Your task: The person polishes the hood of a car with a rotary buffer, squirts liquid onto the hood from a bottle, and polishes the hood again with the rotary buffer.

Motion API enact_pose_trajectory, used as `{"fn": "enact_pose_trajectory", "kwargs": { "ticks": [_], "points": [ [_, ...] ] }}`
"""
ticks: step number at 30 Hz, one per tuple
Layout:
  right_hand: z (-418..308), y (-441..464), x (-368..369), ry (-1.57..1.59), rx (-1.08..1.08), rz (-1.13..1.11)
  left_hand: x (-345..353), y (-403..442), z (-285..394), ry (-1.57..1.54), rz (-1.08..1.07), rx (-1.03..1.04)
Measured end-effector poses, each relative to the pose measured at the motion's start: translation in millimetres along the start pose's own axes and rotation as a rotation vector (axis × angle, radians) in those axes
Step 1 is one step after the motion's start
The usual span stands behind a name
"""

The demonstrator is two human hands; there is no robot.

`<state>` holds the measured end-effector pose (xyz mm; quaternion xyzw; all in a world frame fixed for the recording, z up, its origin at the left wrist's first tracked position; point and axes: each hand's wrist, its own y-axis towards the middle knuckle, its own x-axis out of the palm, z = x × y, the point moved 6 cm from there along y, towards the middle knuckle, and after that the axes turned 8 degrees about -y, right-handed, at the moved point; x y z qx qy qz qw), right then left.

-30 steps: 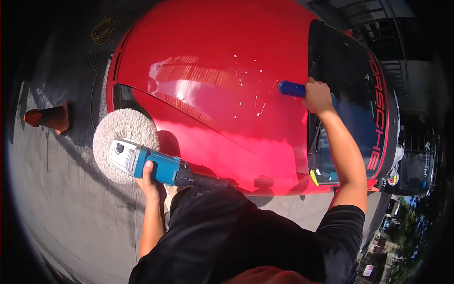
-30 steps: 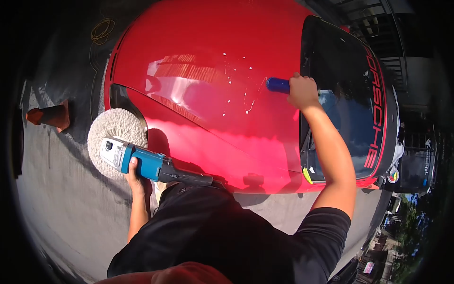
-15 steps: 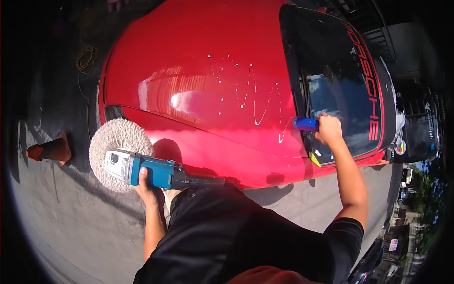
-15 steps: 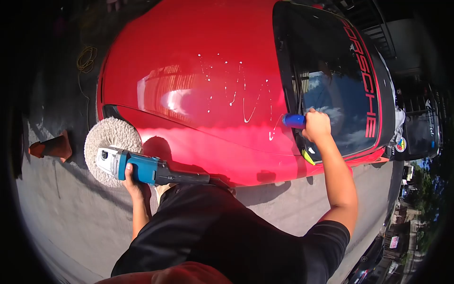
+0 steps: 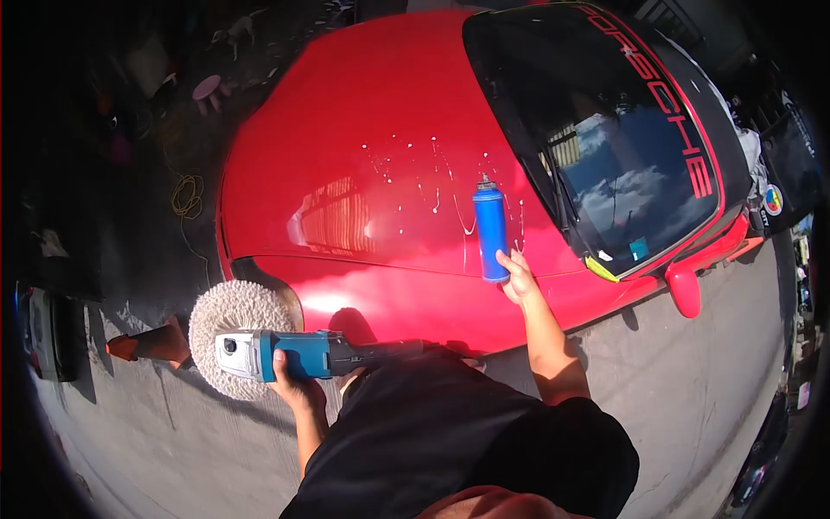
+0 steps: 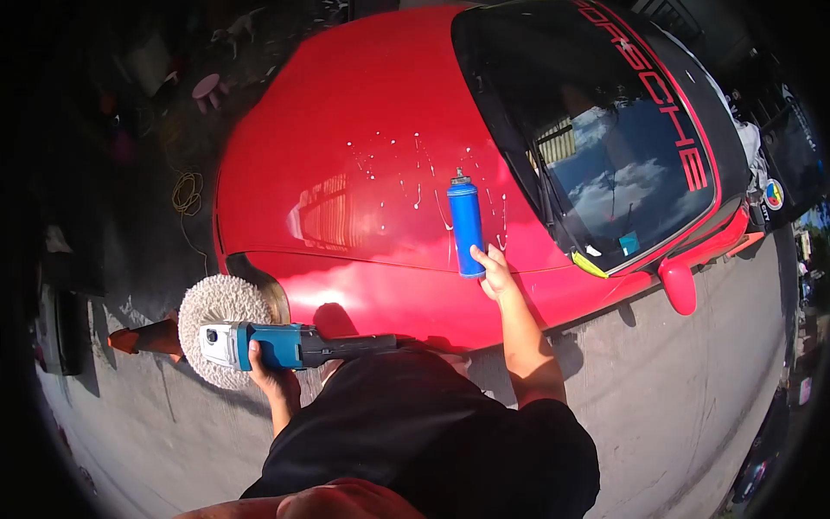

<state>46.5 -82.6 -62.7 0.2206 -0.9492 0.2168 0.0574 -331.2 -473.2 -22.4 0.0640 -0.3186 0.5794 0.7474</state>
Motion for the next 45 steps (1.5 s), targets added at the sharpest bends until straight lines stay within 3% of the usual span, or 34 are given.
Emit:
{"fn": "enact_pose_trajectory", "kwargs": {
  "ticks": [1, 5, 7, 10, 14, 17, 22, 25, 27, 34, 36, 37, 39, 40, 41, 42, 43, 45],
  "points": [
    [6, 4, 3, 0.039, 0.008, -0.123, 7, -8, 4, 0.01, 0.021, -0.015],
    [-30, 32, -8, -0.076, -0.09, -0.125, 12, -10, 2, 0.04, -0.026, -0.017],
    [-62, 64, -43, -0.154, -0.223, 0.017, 18, -17, 3, 0.037, -0.017, -0.01],
    [-119, 119, -124, -0.187, -0.421, 0.409, 20, -24, 4, 0.063, -0.006, 0.042],
    [-165, 193, -243, -0.303, -0.324, 0.991, 33, -33, 4, 0.126, -0.003, 0.089],
    [-201, 205, -255, -0.287, -0.325, 1.149, 36, -30, 2, 0.102, 0.062, 0.115],
    [-213, 222, -247, -0.562, -0.025, 1.245, 47, -26, -6, 0.159, 0.025, 0.146],
    [-204, 208, -228, -0.558, -0.082, 1.394, 62, -12, -18, 0.159, -0.019, 0.097],
    [-197, 204, -225, -0.618, -0.094, 1.273, 78, 0, -30, 0.15, -0.076, 0.04],
    [-148, 138, -178, -0.682, -0.403, 1.276, 128, 15, -67, 0.125, -0.292, -0.182],
    [-114, 89, -121, -0.623, -0.461, 1.054, 130, 19, -70, 0.105, -0.353, -0.25],
    [-79, 73, -87, -0.764, -0.522, 0.948, 127, 22, -71, 0.1, -0.374, -0.286],
    [-13, 10, 9, -0.507, -0.192, 0.315, 130, 30, -73, 0.158, -0.382, -0.341],
    [17, -22, 52, -0.572, -0.184, 0.05, 133, 28, -81, 0.219, -0.447, -0.436],
    [33, -59, 93, -0.563, -0.043, -0.116, 133, 33, -92, 0.241, -0.439, -0.466],
    [47, -84, 119, -0.65, -0.223, -0.125, 143, 35, -99, 0.267, -0.505, -0.46],
    [52, -95, 134, -0.683, -0.045, -0.26, 153, 34, -111, 0.22, -0.533, -0.471],
    [47, -121, 143, -0.621, 0.011, -0.352, 177, 20, -129, 0.248, -0.609, -0.544]
  ]
}}
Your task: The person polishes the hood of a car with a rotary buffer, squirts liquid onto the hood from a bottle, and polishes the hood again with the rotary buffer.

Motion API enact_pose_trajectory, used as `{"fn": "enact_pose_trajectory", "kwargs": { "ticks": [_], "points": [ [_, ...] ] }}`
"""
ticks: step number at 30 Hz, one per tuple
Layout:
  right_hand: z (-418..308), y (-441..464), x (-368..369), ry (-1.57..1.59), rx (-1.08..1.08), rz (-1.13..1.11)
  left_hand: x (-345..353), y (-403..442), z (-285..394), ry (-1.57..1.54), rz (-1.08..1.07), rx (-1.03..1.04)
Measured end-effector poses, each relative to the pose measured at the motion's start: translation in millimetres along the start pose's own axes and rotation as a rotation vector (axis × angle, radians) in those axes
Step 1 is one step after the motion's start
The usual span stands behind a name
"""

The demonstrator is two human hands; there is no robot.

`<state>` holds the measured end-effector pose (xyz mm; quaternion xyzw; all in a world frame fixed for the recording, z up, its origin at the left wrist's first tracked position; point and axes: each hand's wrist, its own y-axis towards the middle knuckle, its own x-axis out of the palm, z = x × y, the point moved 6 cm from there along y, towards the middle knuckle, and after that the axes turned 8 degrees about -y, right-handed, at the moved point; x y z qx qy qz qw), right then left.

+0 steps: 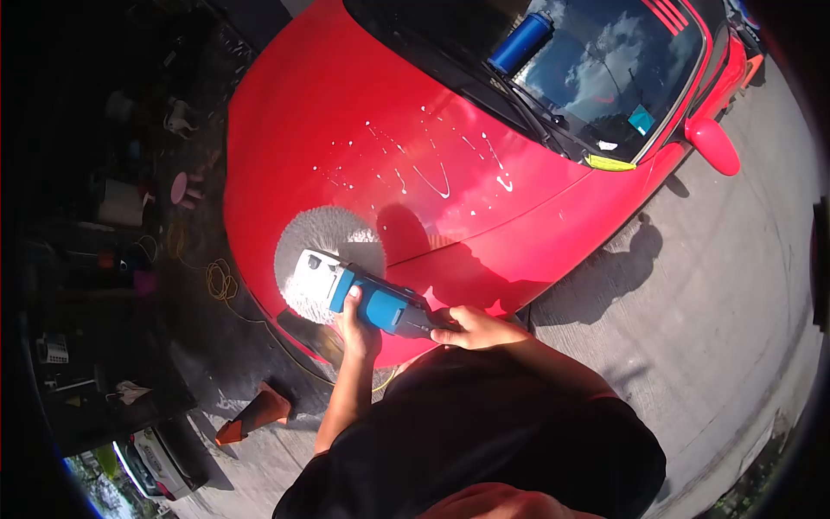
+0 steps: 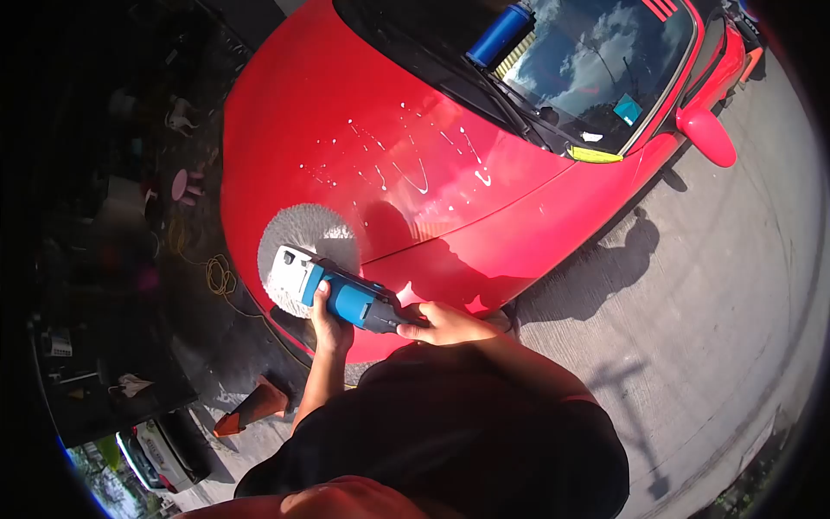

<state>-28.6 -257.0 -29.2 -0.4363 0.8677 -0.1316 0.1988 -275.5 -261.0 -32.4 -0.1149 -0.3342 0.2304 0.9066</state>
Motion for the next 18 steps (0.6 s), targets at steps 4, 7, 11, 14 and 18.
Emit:
{"fn": "enact_pose_trajectory", "kwargs": {
  "ticks": [4, 7, 11, 14, 18],
  "points": [
    [-21, -33, -10, 0.134, -0.059, 0.112, 62, 10, -30, 0.035, -0.156, -0.091],
    [10, -63, -5, -0.032, 0.345, 0.147, 108, -5, -43, 0.028, -0.333, -0.119],
    [15, -94, 6, -0.064, 0.278, 0.28, 119, -28, -49, 0.026, -0.442, -0.136],
    [1, -109, 10, -0.072, 0.219, 0.355, 114, -36, -50, 0.097, -0.509, -0.114],
    [22, -89, 20, -0.113, 0.028, 0.383, 90, -35, -44, 0.1, -0.485, -0.13]
  ]
}}
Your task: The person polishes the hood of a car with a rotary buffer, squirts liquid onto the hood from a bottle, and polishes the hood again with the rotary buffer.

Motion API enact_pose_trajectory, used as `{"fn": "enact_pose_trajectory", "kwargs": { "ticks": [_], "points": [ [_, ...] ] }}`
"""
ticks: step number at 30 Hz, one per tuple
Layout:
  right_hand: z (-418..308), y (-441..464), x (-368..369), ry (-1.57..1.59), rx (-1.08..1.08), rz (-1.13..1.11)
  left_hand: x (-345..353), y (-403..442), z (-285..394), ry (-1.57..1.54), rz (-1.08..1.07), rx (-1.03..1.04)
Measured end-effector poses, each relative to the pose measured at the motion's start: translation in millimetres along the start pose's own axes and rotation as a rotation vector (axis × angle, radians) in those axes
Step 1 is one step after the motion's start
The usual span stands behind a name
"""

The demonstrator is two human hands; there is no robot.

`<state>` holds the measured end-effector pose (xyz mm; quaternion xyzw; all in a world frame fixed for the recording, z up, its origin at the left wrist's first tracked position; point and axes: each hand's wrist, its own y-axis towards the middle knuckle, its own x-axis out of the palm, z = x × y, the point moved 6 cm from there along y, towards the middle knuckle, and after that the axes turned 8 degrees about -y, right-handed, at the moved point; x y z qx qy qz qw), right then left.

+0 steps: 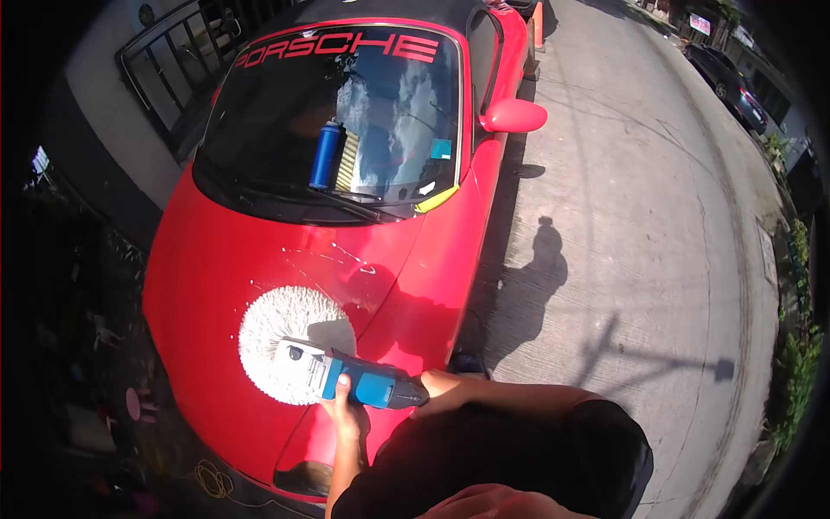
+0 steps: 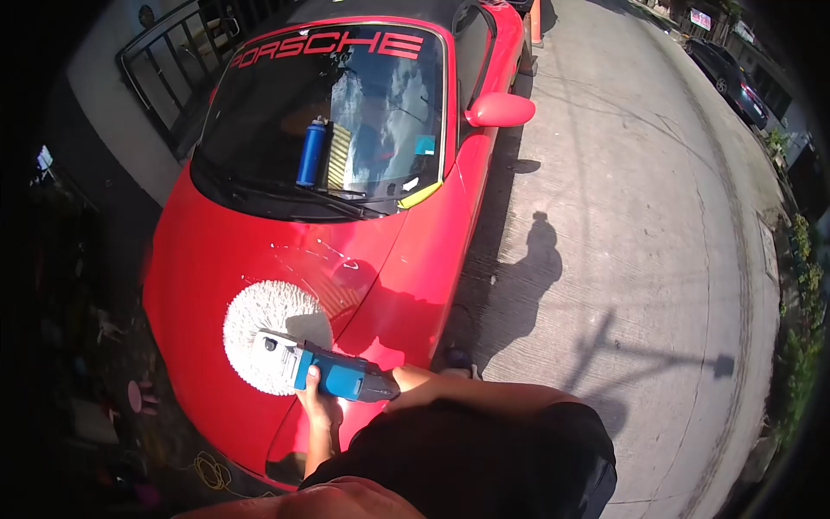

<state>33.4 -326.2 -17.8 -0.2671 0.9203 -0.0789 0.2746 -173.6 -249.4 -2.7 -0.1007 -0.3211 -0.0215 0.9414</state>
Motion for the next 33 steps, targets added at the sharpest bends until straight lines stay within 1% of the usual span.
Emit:
{"fn": "enact_pose_trajectory", "kwargs": {
  "ticks": [1, 3, 4, 6, 8, 9, 11, 13, 14, 15, 16, 17, 19, 21, 22, 24, 25, 26, 27, 29, 30, 31, 33],
  "points": [
    [-5, 5, 2, 0.003, -0.07, 0.037, 5, -7, 9, -0.014, 0.001, 0.029],
    [-1, 10, 11, -0.054, -0.005, -0.044, 2, -19, 18, -0.026, 0.043, 0.084],
    [-8, 10, 10, -0.084, 0.026, -0.083, -7, -24, 17, -0.054, 0.086, 0.083],
    [-27, 9, 12, -0.049, 0.019, -0.134, -31, -33, 14, -0.105, 0.17, 0.08],
    [-37, 14, 19, -0.07, 0.053, -0.177, -56, -35, 11, -0.135, 0.181, 0.058],
    [-39, 17, 21, -0.067, 0.039, -0.141, -68, -37, 10, -0.148, 0.194, 0.044],
    [-43, 24, 35, -0.051, -0.001, -0.122, -66, -41, 19, -0.142, 0.185, 0.005],
    [-23, 44, 60, -0.017, -0.088, -0.134, -93, -32, 17, -0.085, 0.199, 0.017],
    [-40, 44, 53, -0.043, -0.02, -0.177, -87, -27, 26, -0.058, 0.231, 0.026],
    [-60, 43, 45, 0.054, -0.097, -0.063, -106, -13, 18, -0.063, 0.252, -0.007],
    [-59, 46, 47, 0.038, 0.054, -0.091, -102, -4, 24, -0.074, 0.241, -0.022],
    [-56, 51, 56, 0.119, 0.005, 0.011, -93, 12, 25, -0.089, 0.206, -0.044],
    [-36, 66, 71, 0.172, -0.019, 0.175, -74, 44, 25, 0.002, 0.128, -0.131],
    [-24, 77, 69, 0.221, 0.055, 0.32, -50, 75, 17, 0.027, 0.057, -0.251],
    [-19, 80, 65, 0.245, 0.092, 0.394, -35, 92, 15, 0.082, 0.024, -0.253],
    [-7, 88, 48, 0.227, 0.224, 0.463, -21, 133, -15, 0.138, -0.085, -0.342],
    [-2, 91, 44, 0.227, 0.293, 0.487, -4, 147, -27, 0.133, -0.149, -0.37],
    [14, 99, 43, 0.238, 0.34, 0.542, -4, 168, -53, 0.139, -0.212, -0.432],
    [36, 107, 49, 0.272, 0.386, 0.583, -4, 180, -75, 0.231, -0.126, -0.463],
    [53, 102, 31, 0.399, 0.418, 0.476, 0, 187, -93, 0.134, -0.138, -0.486],
    [52, 98, 22, 0.307, 0.385, 0.434, 0, 187, -91, 0.137, -0.111, -0.44],
    [46, 98, 12, 0.314, 0.37, 0.424, 6, 182, -83, 0.141, -0.087, -0.396],
    [22, 91, 25, 0.368, 0.381, 0.394, 4, 174, -66, 0.169, -0.108, -0.399]
  ]
}}
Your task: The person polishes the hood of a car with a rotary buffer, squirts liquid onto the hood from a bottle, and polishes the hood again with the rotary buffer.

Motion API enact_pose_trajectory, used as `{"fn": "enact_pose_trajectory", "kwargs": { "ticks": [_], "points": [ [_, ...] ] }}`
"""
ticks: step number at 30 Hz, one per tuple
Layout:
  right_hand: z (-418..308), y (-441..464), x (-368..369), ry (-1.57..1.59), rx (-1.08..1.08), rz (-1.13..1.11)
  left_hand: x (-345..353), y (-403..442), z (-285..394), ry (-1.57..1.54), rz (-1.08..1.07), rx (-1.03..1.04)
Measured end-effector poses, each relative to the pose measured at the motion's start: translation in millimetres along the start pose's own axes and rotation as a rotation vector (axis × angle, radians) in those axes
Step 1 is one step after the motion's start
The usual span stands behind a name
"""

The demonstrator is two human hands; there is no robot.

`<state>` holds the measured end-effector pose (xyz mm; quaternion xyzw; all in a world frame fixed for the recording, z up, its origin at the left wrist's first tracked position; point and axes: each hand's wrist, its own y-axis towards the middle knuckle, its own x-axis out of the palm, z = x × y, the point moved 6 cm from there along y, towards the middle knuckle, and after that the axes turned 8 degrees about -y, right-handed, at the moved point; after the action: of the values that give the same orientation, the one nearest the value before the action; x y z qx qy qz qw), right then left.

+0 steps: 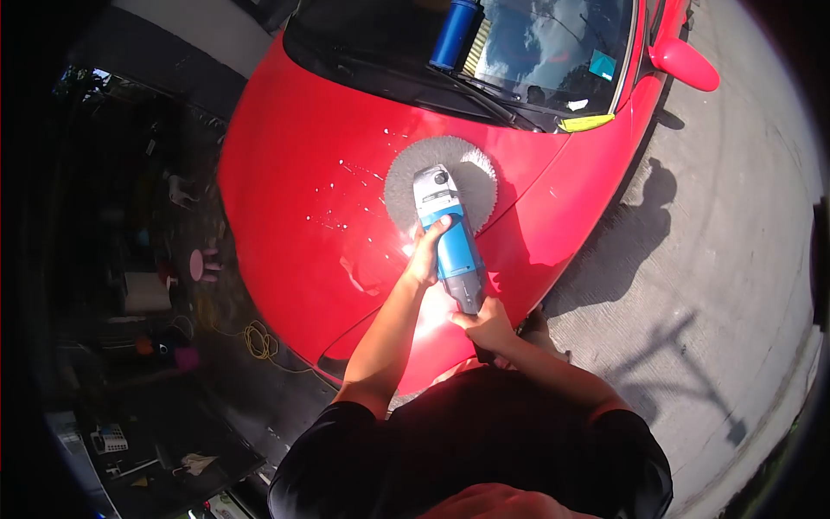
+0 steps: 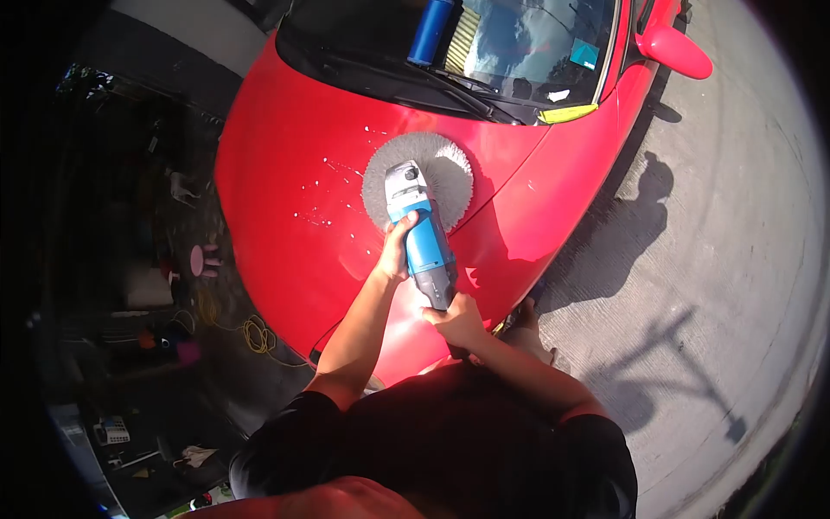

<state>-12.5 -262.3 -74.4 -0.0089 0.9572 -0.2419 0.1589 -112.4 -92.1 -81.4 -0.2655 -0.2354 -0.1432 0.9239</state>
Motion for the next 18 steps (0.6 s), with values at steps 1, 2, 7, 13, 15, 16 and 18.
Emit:
{"fn": "enact_pose_trajectory", "kwargs": {
  "ticks": [1, 2, 7, 13, 15, 16, 18],
  "points": [
    [7, 6, 13, 0.112, -0.177, 0.088, 4, -6, 10, 0.026, -0.005, 0.057],
    [3, 8, 16, 0.093, -0.154, 0.112, 7, -9, 17, 0.052, -0.01, 0.116],
    [19, -10, 25, 0.161, -0.003, -0.042, -14, -17, -1, 0.029, 0.053, -0.005],
    [47, -26, 42, 0.254, 0.151, -0.117, 7, -37, -15, 0.06, 0.062, -0.062],
    [25, -26, 31, 0.261, 0.054, -0.12, -9, -34, -19, -0.008, 0.101, -0.023],
    [9, -24, 30, 0.217, -0.175, 0.022, -11, -41, -7, 0.01, 0.08, 0.054],
    [10, -15, 45, 0.166, -0.228, 0.024, -27, -45, 7, 0.014, 0.039, 0.097]
  ]
}}
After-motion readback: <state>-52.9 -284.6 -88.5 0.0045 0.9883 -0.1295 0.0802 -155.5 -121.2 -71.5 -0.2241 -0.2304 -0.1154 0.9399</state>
